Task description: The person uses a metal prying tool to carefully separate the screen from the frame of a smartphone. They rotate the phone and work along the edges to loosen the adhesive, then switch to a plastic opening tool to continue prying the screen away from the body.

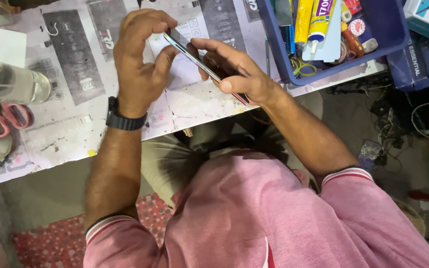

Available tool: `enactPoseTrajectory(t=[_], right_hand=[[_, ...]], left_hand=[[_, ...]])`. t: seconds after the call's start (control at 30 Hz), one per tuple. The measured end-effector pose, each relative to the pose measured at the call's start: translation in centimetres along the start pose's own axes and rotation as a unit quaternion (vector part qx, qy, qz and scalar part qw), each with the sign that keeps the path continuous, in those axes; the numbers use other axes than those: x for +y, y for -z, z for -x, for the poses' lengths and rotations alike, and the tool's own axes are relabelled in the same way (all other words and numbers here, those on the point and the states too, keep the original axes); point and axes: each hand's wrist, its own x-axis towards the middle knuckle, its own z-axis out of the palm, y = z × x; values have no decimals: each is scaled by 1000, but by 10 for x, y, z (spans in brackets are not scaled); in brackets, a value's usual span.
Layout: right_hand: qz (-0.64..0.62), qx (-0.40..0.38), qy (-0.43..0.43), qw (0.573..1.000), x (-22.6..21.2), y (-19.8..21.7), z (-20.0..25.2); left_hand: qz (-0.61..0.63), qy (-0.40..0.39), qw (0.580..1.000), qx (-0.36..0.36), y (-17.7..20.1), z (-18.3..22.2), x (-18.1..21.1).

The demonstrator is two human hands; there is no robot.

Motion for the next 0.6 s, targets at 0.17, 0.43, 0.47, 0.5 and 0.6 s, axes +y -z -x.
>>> enactPoseTrajectory(t=[0.17, 0.43, 0.47, 0.5, 0.6], right_hand=[[13, 3, -27, 1000, -7, -5, -4], [26, -15, -6, 1000, 6, -1, -4], [26, -15, 0, 1000, 9, 0, -5], [27, -14, -4, 1000, 10, 0, -4], [30, -14, -16, 999, 5, -3, -7]], left_hand=[[21, -17, 1000, 8, 2, 2, 5], [-33, -36, 999, -25, 8, 4, 6], [-36, -35, 998, -30, 10, 4, 5], [-40, -35, 998, -34, 11, 4, 4], [-42, -37, 998, -36, 11, 4, 2]])
